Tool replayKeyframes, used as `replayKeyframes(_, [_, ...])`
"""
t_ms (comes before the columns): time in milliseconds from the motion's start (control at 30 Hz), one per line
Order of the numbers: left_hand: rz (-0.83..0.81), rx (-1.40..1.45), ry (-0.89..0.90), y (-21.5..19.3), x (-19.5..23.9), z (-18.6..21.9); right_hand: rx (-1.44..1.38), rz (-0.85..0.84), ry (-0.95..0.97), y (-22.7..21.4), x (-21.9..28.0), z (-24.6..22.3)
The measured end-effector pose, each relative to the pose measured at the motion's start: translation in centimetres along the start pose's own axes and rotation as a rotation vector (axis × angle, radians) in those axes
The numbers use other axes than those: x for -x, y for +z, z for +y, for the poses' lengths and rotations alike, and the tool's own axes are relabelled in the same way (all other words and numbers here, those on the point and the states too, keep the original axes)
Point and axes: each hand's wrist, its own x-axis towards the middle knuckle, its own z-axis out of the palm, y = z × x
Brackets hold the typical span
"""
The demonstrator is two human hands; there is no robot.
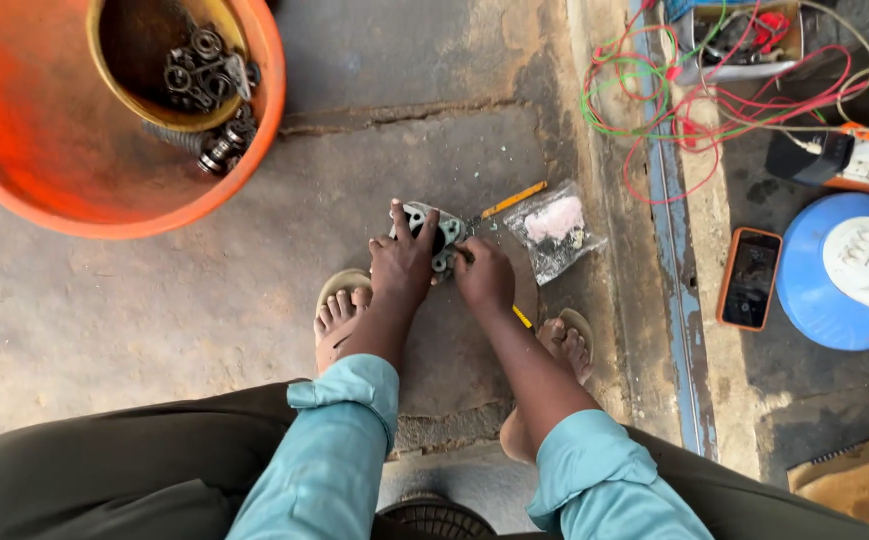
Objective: The person sits on the workshop floor cleaning a small engine cylinder casting, scraping at its surface and bore by hand and with a small yellow-handled tool, occasionally repositioning the part. A plastic bag of parts and a pencil lie beside them, and an orange basin of engine components sits nearby.
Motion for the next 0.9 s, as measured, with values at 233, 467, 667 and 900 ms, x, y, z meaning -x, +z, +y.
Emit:
replayKeyframes(233, [0.123,-0.040,0.028,2.8,-1.0,-0.7,0.013,0.042,-0.037,0.5,0.3,0.5])
replayKeyframes(467, [0.033,-0.034,0.022,-0.2,0.2,-0.4,0.020,0.016,0.004,1.1,0.2,1.2])
replayKeyframes(667, [-0.035,0.032,-0.008,-0.4,-0.4,-0.4,0.027,0.059,-0.019,0.8,-0.3,1.0])
replayKeyframes(900, [-0.014,-0.002,0.006,0.4,-1.0,-0.4,0.026,0.015,0.053,0.8,0.5,0.6])
